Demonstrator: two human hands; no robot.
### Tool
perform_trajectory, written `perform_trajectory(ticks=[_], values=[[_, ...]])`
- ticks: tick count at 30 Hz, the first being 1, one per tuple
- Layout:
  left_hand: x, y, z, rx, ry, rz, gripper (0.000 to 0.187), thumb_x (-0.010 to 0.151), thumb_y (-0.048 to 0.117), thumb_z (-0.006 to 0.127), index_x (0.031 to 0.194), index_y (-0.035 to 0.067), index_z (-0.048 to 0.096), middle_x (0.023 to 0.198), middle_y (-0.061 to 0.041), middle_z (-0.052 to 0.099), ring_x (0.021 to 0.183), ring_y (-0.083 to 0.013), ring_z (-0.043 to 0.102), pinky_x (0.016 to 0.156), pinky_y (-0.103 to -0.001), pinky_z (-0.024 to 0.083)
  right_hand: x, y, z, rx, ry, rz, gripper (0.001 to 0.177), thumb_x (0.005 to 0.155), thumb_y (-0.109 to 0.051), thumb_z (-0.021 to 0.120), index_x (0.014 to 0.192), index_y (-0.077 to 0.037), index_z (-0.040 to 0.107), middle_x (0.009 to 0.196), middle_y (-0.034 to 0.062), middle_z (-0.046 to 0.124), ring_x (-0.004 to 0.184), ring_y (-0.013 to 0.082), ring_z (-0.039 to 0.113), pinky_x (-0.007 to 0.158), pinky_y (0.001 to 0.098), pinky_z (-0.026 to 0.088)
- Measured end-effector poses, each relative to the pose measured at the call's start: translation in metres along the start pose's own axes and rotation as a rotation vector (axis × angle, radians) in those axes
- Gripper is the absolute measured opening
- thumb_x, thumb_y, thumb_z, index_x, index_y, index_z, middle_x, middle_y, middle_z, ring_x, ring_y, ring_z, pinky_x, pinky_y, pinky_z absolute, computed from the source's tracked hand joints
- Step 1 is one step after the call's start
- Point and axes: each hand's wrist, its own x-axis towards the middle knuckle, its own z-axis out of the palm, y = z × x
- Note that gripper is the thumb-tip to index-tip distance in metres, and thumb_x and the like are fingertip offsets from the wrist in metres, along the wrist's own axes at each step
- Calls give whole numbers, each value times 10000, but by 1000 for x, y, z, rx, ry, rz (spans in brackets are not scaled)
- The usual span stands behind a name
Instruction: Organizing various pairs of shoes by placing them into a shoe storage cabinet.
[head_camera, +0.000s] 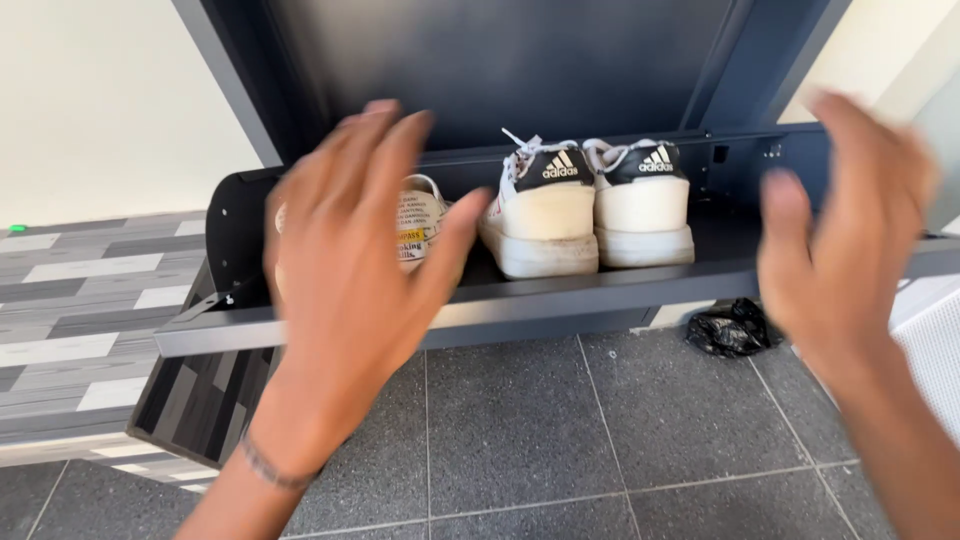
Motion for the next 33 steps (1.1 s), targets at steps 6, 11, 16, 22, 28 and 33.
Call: perform_trajectory(ticks=[6, 11, 16, 22, 28, 33], values=[[-64, -30, -1, 326, 98, -83, 648, 1074, 533, 452, 1485, 50, 586, 1543, -260, 558, 1430, -423, 539, 1124, -541, 412, -69, 81, 64, -49, 550, -437, 693, 1069, -485, 279, 1466, 39, 500, 1531, 369, 335, 1442, 536, 319, 1188, 685, 407], [-48, -49, 20, 373, 414, 30, 760, 1067, 592, 285, 1429, 38, 659, 1479, -241, 597, 1386, -416, 582, 1076, -508, 504, -66, 99, 84, -188, 589, -316, 664, 1101, -444, 310, 1649, -74, 244, 1676, 315, 75, 1596, 513, 150, 1300, 667, 293], [21, -76, 25, 386, 558, 107, 616, 1060, 434, 417, 1411, 0, 678, 1483, -262, 580, 1389, -427, 574, 1081, -502, 519, 9, 118, 107, -202, 620, -218, 669, 1102, -397, 363, 1691, -104, 243, 1698, 301, 80, 1610, 498, 131, 1284, 618, 124], [83, -116, 48, 335, 469, 130, 543, 938, 99, 569, 1469, 26, 655, 1572, -201, 507, 1456, -359, 526, 1106, -436, 514, 106, 82, 101, -223, 573, -270, 628, 1028, -189, 437, 1632, -17, 438, 1657, 312, 330, 1539, 502, 396, 1244, 604, 286], [116, -145, 74, 335, 386, 83, 748, 851, -77, 522, 1581, 82, 532, 1671, -165, 398, 1520, -338, 477, 1036, -407, 507, 149, 66, 120, -58, 507, -104, 726, 891, 12, 444, 1615, -34, 454, 1681, 279, 311, 1412, 422, 530, 1075, 513, 424], [131, -161, 99, 294, 359, 26, 779, 852, -84, 492, 1613, 75, 457, 1673, -183, 385, 1543, -337, 427, 1080, -419, 469, 165, 101, 160, -128, 463, -114, 758, 932, 55, 441, 1683, -37, 385, 1725, 265, 197, 1603, 467, 317, 1225, 477, 399]])
